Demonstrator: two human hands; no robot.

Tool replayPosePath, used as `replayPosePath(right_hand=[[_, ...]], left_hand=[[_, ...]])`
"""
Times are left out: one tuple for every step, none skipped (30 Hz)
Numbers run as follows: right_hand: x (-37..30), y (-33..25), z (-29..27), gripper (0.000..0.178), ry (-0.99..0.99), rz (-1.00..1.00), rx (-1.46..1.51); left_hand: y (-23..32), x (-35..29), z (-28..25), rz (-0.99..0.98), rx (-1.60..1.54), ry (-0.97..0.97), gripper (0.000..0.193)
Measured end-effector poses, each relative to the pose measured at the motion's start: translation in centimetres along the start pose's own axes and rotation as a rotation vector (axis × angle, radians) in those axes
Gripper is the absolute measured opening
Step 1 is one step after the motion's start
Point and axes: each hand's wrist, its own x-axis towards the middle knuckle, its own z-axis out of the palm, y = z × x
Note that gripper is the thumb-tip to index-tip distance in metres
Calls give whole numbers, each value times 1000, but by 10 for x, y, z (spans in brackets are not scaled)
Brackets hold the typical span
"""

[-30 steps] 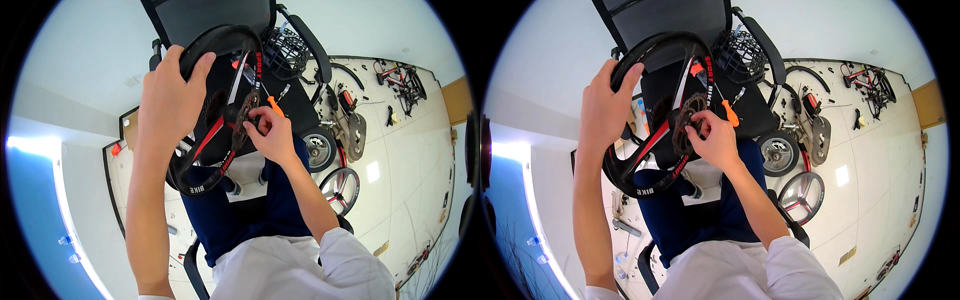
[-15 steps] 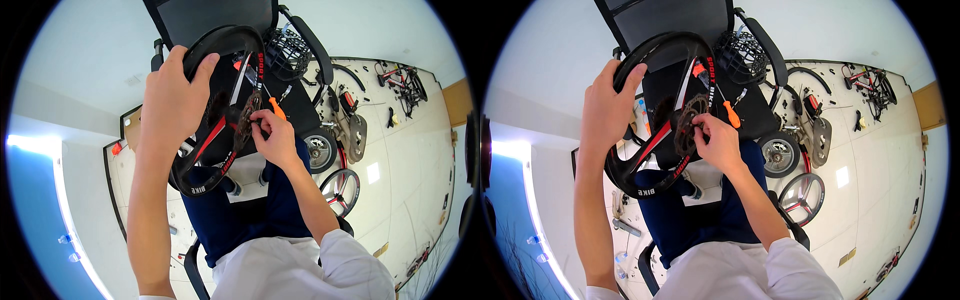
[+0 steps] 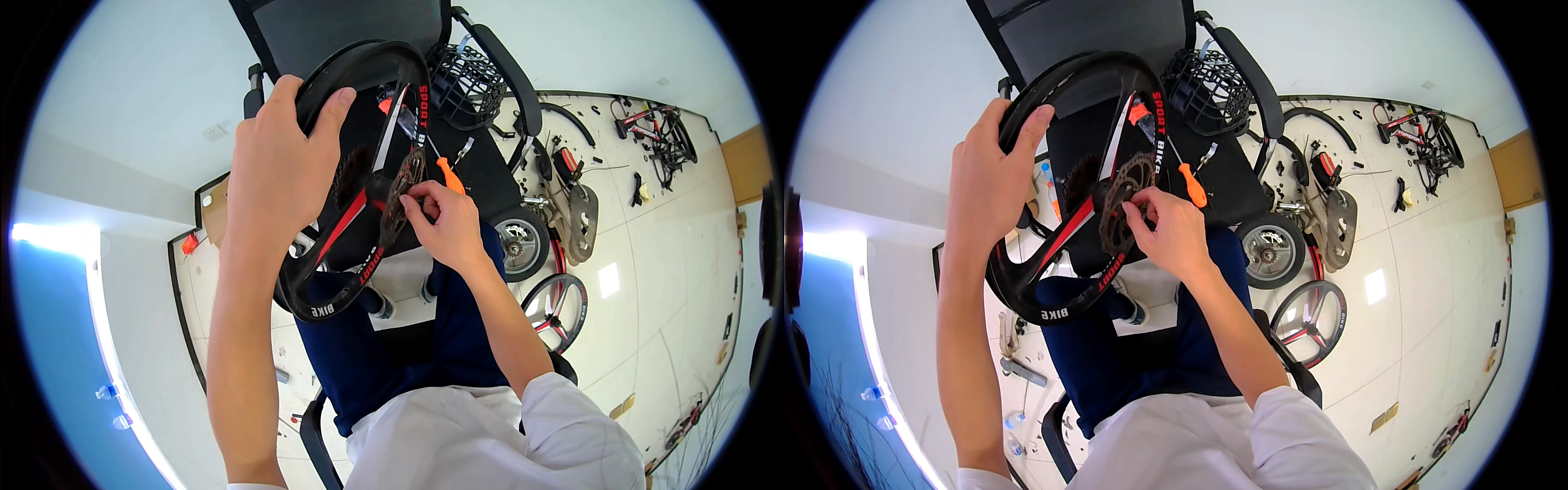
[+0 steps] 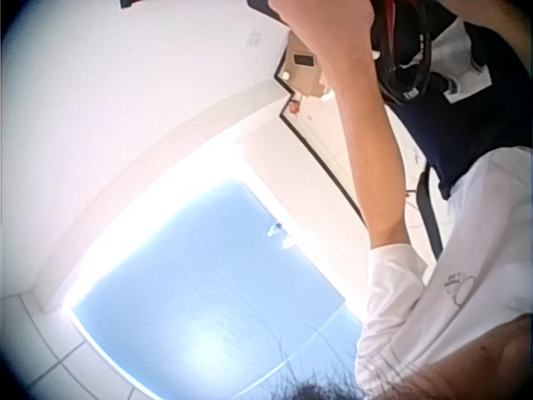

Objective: The person sits on a chair and works on a bicycle wheel placed on the chair seat. They use their hands to adjust the hub and brake disc, occasionally using a screwdriver to tighten components.

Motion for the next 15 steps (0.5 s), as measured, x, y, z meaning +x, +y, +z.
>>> replayPosePath(right_hand=[[-1, 1, 1, 14, 13, -15, 21], [-3, 2, 1, 14, 25, -30, 42], [-5, 4, 1, 13, 26, -14, 65], [-5, 7, 1, 13, 30, 1, 88], [-4, 9, 0, 12, 35, 15, 112], [-2, 8, 0, 13, 33, 15, 102], [-1, 6, -1, 13, 26, 15, 94], [0, 4, -1, 13, 19, 16, 86], [-2, 5, 1, 14, 11, 20, 95], [-3, 6, 3, 14, 6, 22, 98], [-3, 7, 4, 15, 2, 25, 102], [-3, 6, 3, 14, 5, 13, 110], [-1, 5, 1, 14, 6, 3, 121], [1, 4, 0, 13, 7, -6, 132], [0, 3, -1, 11, 27, -3, 142]], left_hand=[[-2, 0, 2, 25, 10, 18, 48], [-6, 2, 4, 50, 20, 36, 47], [-8, 3, 6, 76, 29, 54, 46], [-6, 3, 4, 54, 17, 32, 46], [-2, 1, 2, 32, 4, 10, 46], [1, 1, 1, 10, -8, -12, 46], [0, 1, 1, 16, -1, -3, 45], [0, 1, 1, 22, 7, 6, 45], [-1, 1, 2, 28, 15, 14, 45], [-1, 1, 2, 39, 12, 24, 45], [-2, 1, 3, 49, 8, 33, 45], [-2, 1, 4, 59, 5, 43, 45], [0, 1, 2, 31, 1, 12, 45], [4, 0, 0, 4, -3, -18, 45], [7, 0, -1, -23, -7, -49, 45]])
